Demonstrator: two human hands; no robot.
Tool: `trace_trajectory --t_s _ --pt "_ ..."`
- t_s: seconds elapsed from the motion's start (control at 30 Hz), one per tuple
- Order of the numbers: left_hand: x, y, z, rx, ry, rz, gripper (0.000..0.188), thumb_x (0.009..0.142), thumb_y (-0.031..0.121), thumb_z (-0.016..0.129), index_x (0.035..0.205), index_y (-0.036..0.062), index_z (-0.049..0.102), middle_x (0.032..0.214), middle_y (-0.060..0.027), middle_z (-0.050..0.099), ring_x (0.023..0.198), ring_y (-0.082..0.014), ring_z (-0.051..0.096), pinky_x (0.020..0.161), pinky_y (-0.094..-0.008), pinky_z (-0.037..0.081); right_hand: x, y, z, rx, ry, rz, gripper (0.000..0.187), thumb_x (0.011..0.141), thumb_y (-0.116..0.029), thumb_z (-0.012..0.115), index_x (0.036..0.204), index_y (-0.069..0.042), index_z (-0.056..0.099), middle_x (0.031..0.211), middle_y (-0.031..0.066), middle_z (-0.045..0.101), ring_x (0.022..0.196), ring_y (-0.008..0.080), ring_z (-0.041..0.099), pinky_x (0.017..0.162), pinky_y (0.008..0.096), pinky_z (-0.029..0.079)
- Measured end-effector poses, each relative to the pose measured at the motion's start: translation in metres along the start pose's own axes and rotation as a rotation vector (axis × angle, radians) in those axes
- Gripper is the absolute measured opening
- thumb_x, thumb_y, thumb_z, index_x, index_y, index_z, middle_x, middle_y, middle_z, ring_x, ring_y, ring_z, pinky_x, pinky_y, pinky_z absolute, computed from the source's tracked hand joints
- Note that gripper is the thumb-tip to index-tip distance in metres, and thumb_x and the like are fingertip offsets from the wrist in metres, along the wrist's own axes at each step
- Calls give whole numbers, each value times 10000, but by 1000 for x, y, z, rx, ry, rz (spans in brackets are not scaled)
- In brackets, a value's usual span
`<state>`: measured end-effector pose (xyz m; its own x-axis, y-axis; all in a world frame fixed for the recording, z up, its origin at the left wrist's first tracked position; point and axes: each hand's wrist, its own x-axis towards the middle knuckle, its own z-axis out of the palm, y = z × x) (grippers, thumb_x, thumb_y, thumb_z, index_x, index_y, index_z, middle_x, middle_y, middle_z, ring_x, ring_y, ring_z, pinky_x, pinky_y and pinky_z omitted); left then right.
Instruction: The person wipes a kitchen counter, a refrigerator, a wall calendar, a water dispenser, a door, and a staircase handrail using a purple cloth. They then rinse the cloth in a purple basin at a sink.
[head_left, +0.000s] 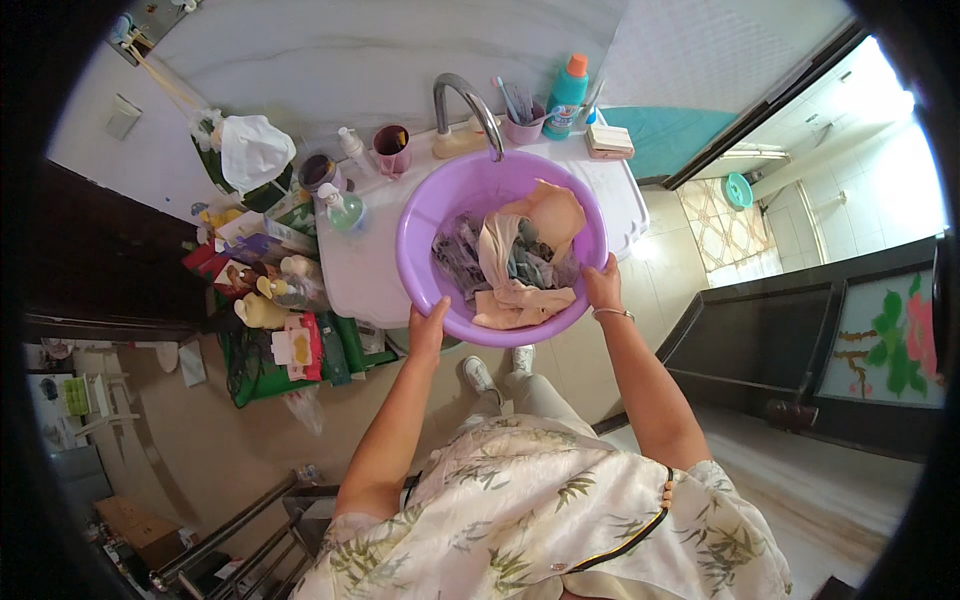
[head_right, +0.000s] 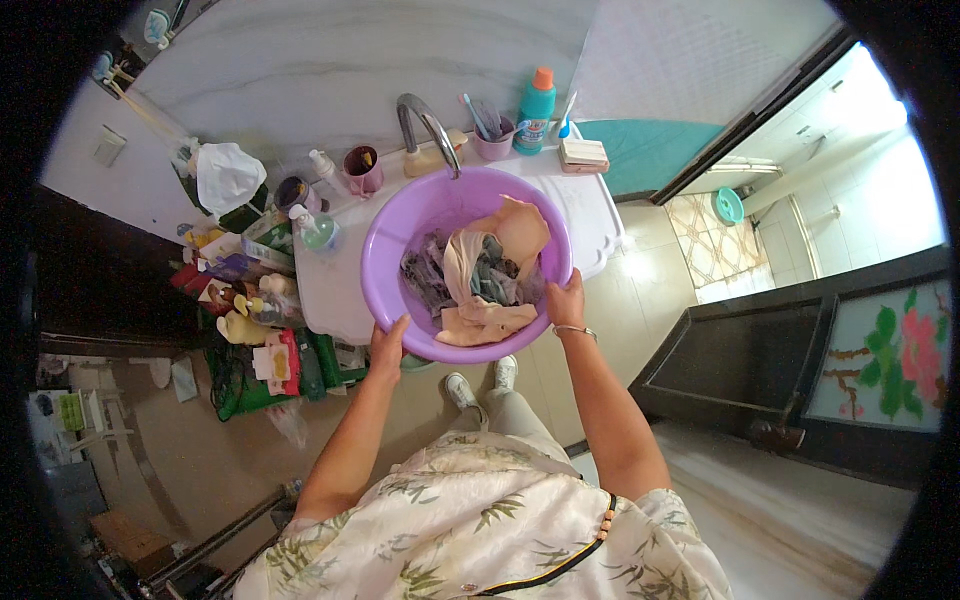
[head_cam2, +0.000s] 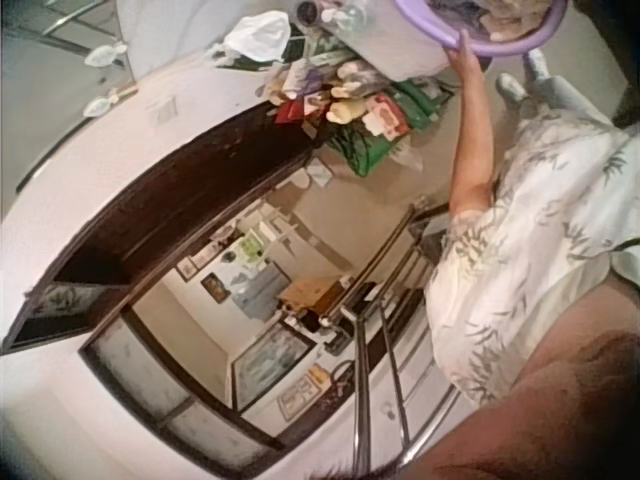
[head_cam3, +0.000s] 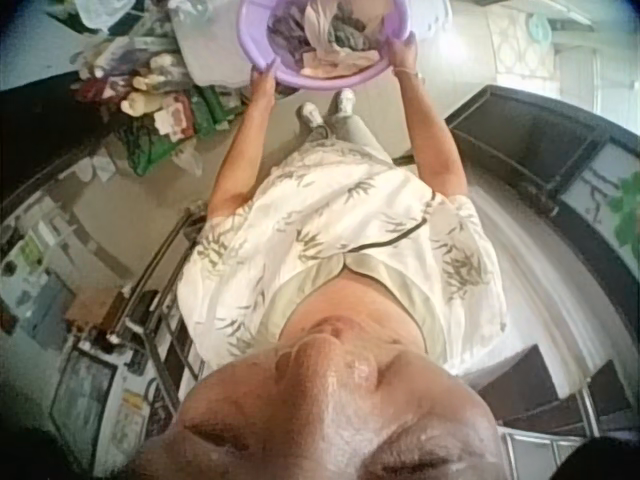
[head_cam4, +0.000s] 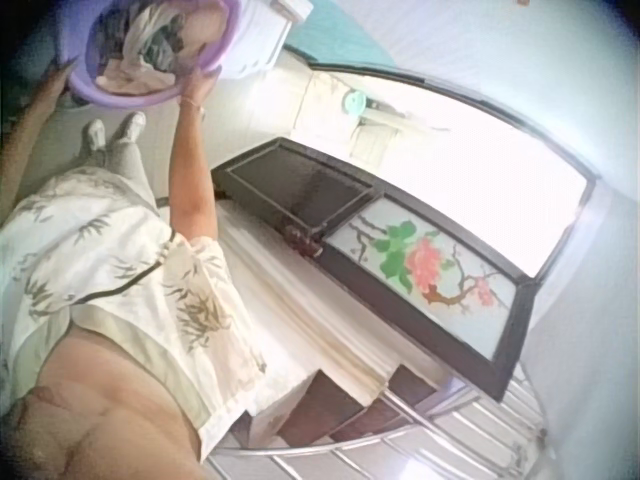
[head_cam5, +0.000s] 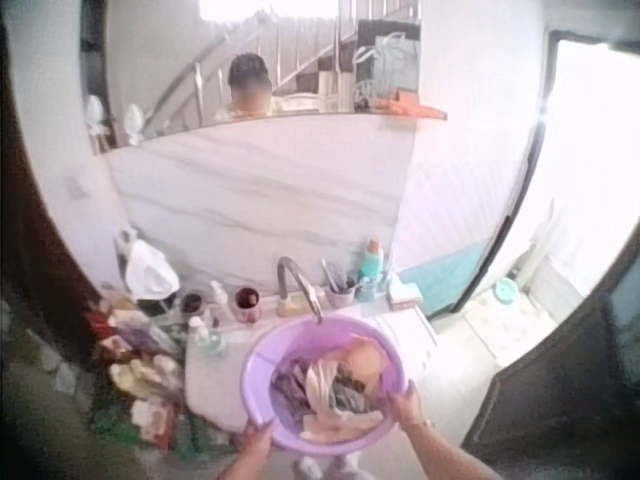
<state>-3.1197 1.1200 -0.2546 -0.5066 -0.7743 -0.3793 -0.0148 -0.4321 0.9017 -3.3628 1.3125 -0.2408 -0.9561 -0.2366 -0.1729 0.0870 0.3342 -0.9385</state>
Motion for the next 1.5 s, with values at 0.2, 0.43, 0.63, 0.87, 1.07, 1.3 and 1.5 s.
trace_trajectory --t_s 0.2,0.43,0.63,0.87,1.07,1.3,1.5 --pt "7 -9 -4 52 13 -63 500 835 222 662 1244 -3 482 1135 -82 571 1035 -193 548 925 -336 419 1 0 -3 -57 -22 9 334 738 -72 559 1050 39 514 883 140 617 783 206 579 703 332 486" --pt "3 -7 -4 33 43 -60 416 821 187 664 1161 -6 521 1050 -53 580 950 -158 551 848 -314 437 2 1 -1 -127 -22 -25 364 722 -77 562 1065 37 514 908 168 626 808 257 606 724 360 495" --pt "-2 -2 1 60 63 -41 390 822 200 665 1134 6 535 1011 -39 586 917 -146 554 822 -307 446 -3 -3 -4 72 -67 10 376 722 -38 543 1090 22 497 930 132 604 817 224 585 732 347 491" --pt "-6 2 3 88 88 -76 415 825 239 666 1140 1 540 1029 -57 601 926 -161 566 827 -318 452 2 17 0 173 -65 -55 372 721 -47 578 1079 21 507 896 89 584 769 168 549 670 306 482" --pt "-5 -5 -3 81 111 -92 454 824 260 670 1167 -2 526 1051 -70 596 952 -162 560 840 -319 447 -3 6 -1 315 -132 83 387 732 14 532 1114 -14 479 931 62 564 763 143 540 669 270 478" --pt "-1 -11 -7 35 81 -94 475 828 269 674 1184 -4 517 1064 -65 591 967 -159 554 850 -316 444 0 17 -2 212 -114 -8 411 724 -12 559 1125 -5 470 922 70 580 771 144 544 669 265 476" --pt "-2 -7 -9 112 42 -86 469 836 274 681 1177 -1 515 1064 -72 585 943 -158 565 812 -307 465 5 25 -3 238 -137 28 409 716 -21 574 1115 -1 489 919 82 596 792 158 566 701 289 486"
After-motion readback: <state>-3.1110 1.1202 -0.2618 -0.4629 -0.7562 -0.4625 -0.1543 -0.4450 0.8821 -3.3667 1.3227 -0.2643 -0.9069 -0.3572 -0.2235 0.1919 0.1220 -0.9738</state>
